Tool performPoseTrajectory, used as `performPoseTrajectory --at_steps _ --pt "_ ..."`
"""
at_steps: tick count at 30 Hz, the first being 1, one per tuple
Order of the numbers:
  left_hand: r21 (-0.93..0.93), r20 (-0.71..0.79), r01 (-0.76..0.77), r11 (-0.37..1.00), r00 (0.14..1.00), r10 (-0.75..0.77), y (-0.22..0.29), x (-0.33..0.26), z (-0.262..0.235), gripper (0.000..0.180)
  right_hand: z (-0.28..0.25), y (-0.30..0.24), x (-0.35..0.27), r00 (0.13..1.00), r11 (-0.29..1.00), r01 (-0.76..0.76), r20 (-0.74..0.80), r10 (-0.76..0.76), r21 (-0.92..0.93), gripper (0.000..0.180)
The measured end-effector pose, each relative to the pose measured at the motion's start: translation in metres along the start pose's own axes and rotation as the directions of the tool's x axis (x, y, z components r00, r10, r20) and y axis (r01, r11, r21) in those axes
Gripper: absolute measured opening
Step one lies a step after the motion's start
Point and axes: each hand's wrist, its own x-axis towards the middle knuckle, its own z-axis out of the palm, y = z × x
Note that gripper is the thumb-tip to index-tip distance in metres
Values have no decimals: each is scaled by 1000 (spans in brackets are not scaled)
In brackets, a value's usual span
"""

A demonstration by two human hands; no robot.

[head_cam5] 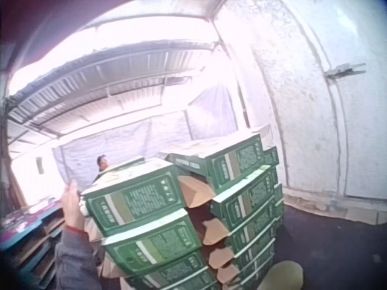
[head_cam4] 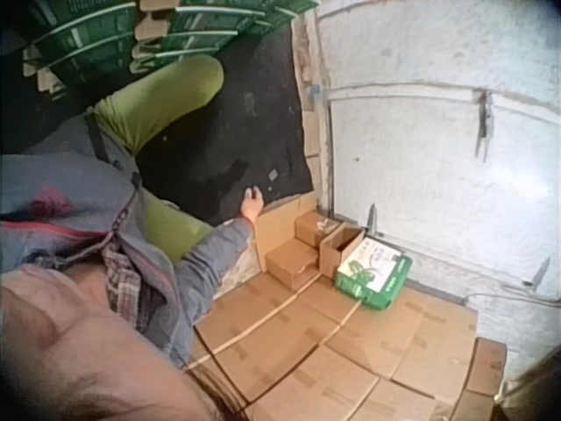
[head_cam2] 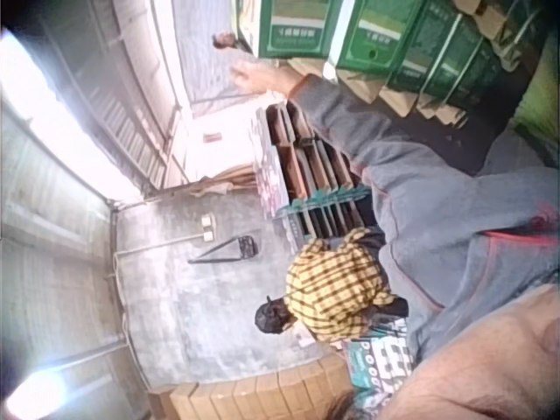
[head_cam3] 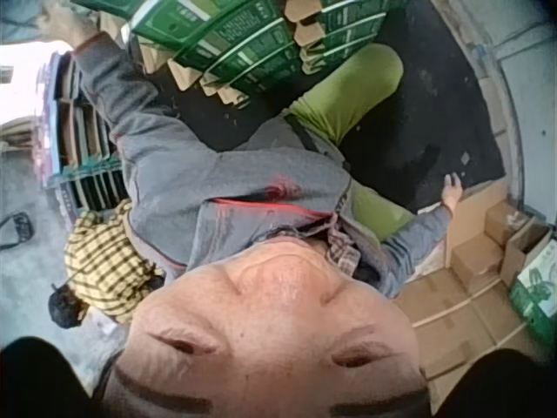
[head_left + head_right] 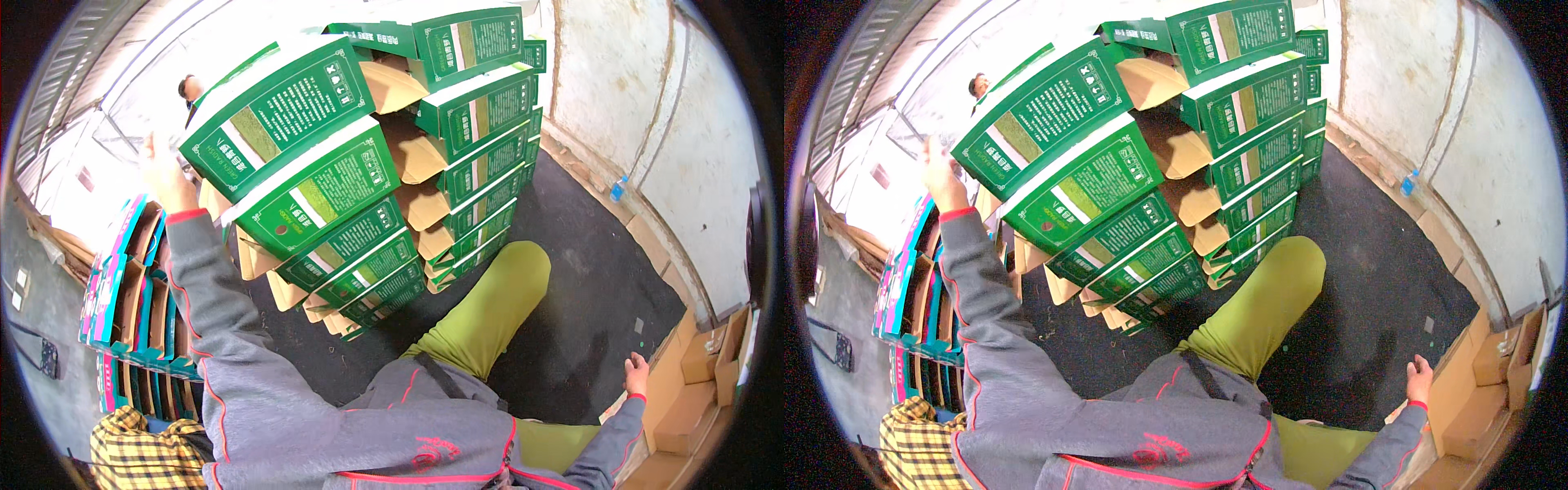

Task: The person folds flat cardboard sheets into boxes by hand, tucks the flaps in to secure their shape, and stacks the assembled boxes onto a pile.

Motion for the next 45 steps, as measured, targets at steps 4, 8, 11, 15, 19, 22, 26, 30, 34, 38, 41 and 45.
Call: performPoseTrajectory --at_steps 4,8,11,15,19,22,26,30,34,38,41,45 --pt "5 78 -479 878 875 477 45 -105 18 24 -7 8 -7 995 994 103 -6 -103 -39 41" --pt "87 613 -534 841 694 377 25 -208 30 18 -6 -2 -9 997 997 72 13 -71 -32 42" --pt "110 697 -269 957 707 119 -25 -245 40 24 -7 3 -7 999 999 32 32 -32 8 42" --pt "179 553 27 983 824 -124 -72 -239 38 23 -5 5 -8 1000 1000 6 30 -7 21 43" --pt "106 550 128 986 819 -166 -90 -228 36 25 -3 -5 -11 998 1000 -17 63 16 14 42" --pt "190 571 62 980 805 -161 -85 -233 39 26 -4 -2 -9 997 999 -32 69 31 16 42" --pt "219 526 -253 942 844 105 -78 -236 34 20 2 -6 -7 997 1000 -14 70 13 12 42" --pt "239 563 -241 941 824 68 -63 -250 43 19 -10 49 11 992 984 119 45 -114 -130 46" --pt "255 573 -360 898 804 159 -43 -243 43 25 -2 45 14 993 990 103 67 -97 -100 46" --pt "311 524 -657 687 721 453 -32 -223 36 34 1 -3 -4 996 999 -21 87 24 -32 42" --pt "410 438 -706 577 708 554 -16 -205 32 39 -1 -2 -5 997 998 -1 75 5 -56 43" --pt "459 130 -603 652 772 622 -7 -173 12 49 3 5 -1 997 1000 13 73 -13 1 43"
